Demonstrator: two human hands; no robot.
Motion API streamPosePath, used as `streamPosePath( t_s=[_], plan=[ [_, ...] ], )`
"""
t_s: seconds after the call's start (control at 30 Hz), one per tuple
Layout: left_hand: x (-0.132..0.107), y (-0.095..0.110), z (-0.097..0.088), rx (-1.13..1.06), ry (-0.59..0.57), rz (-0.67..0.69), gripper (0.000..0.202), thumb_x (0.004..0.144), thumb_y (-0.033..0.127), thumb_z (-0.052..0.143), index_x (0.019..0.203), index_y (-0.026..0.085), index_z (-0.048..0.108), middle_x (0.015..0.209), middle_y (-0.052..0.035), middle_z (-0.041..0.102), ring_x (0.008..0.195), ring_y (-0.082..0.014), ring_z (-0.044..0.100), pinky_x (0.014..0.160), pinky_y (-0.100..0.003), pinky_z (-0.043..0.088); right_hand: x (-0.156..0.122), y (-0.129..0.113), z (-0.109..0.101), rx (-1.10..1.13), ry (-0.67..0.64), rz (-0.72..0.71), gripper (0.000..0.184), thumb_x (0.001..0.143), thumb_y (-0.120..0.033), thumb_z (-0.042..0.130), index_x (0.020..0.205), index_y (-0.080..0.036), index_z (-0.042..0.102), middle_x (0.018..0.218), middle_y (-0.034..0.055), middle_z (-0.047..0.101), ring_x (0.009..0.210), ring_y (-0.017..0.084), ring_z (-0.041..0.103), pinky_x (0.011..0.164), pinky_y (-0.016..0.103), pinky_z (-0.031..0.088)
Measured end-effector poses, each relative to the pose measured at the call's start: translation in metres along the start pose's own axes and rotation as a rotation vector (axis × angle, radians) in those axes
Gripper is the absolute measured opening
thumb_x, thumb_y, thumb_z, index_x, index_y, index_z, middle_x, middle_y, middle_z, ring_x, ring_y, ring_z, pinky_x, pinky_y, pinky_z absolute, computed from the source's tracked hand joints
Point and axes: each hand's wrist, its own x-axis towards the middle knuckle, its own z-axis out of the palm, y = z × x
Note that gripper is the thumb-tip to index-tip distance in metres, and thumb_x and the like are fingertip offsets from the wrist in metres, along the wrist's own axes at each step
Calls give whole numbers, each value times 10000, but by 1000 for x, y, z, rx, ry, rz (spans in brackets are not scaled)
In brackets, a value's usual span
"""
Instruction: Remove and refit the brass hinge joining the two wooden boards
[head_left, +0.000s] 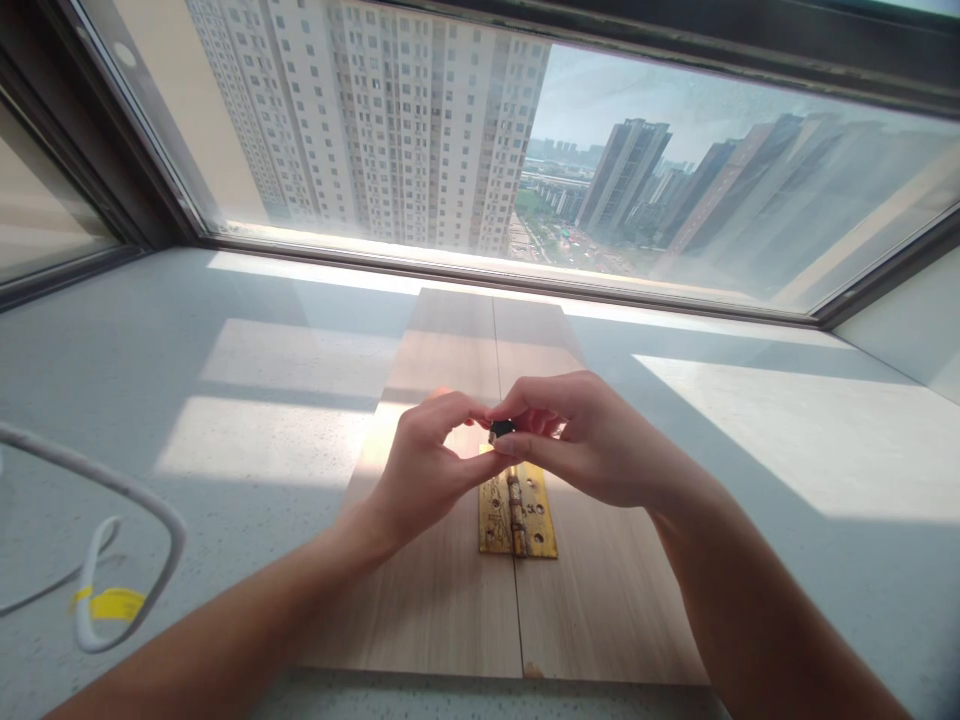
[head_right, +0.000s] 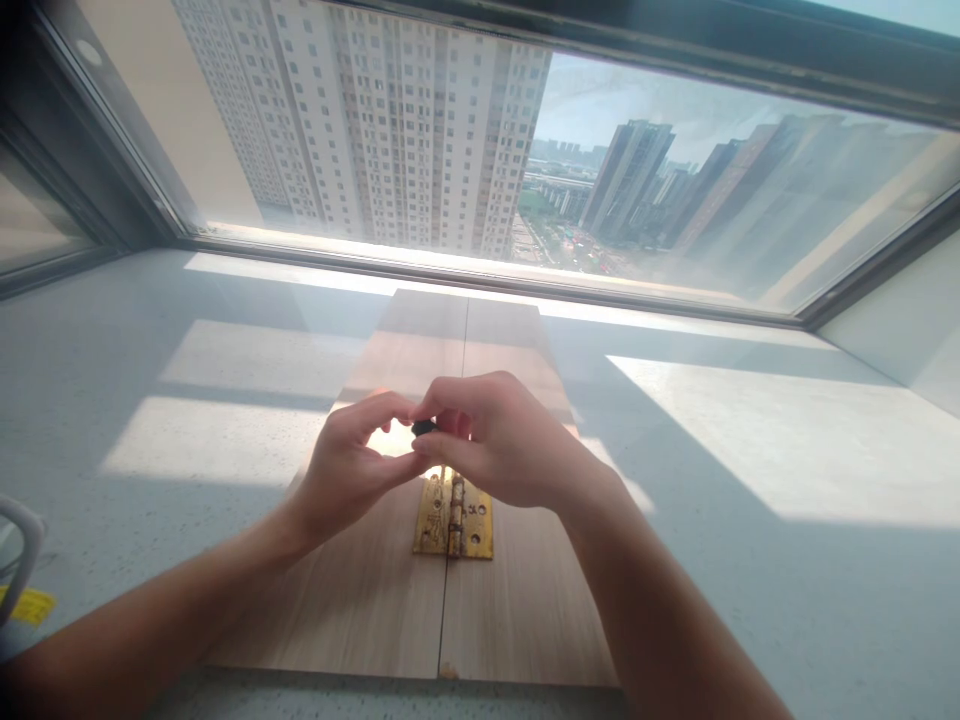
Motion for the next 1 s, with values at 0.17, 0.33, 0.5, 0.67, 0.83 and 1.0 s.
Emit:
streamPosePath(
  t_s=[0.17,0.33,0.5,0.67,0.83,1.0],
  plan=[
    [-1,1,1,-16,-31,17,82,777,212,698,854,188,690,779,-1,704,737,-143,580,698,-301,442,1,-1,3,-103,41,7,40,795,-209,627,796,-170,637,641,-16,597,595,110,530,556,253,404],
    [2,-3,-2,-38,-98,56,107,833,241,638,901,193,706,780,-28,687,736,-160,582,668,-311,447,1,-3,2,-86,34,19,80,800,-234,632,855,-178,619,681,-19,601,605,103,528,550,238,409],
    [5,-9,-6,-142,-185,61,160,865,254,600,986,211,696,839,-31,694,772,-159,593,704,-315,461,0,-4,-3,-20,-38,-33,234,839,-149,558,1037,-207,669,786,-3,659,652,102,563,602,238,447],
    [5,-9,-9,-162,-226,11,170,844,279,628,986,219,701,840,-21,702,767,-155,593,695,-300,464,0,-1,-3,-14,-29,-13,167,822,-169,599,959,-198,690,698,-12,651,624,110,578,589,243,448],
    [2,-1,-4,-61,-50,-32,172,726,273,748,862,188,685,799,-3,694,760,-145,590,690,-279,456,0,1,-1,-1,-16,36,92,822,-225,617,891,-185,664,691,-4,654,623,118,593,593,250,453],
    [1,3,0,-4,14,-19,110,751,257,725,825,187,683,762,-2,694,736,-146,587,673,-282,451,0,-1,-1,-83,19,48,88,813,-270,630,823,-182,628,654,-16,611,596,111,544,561,247,407]
  ],
)
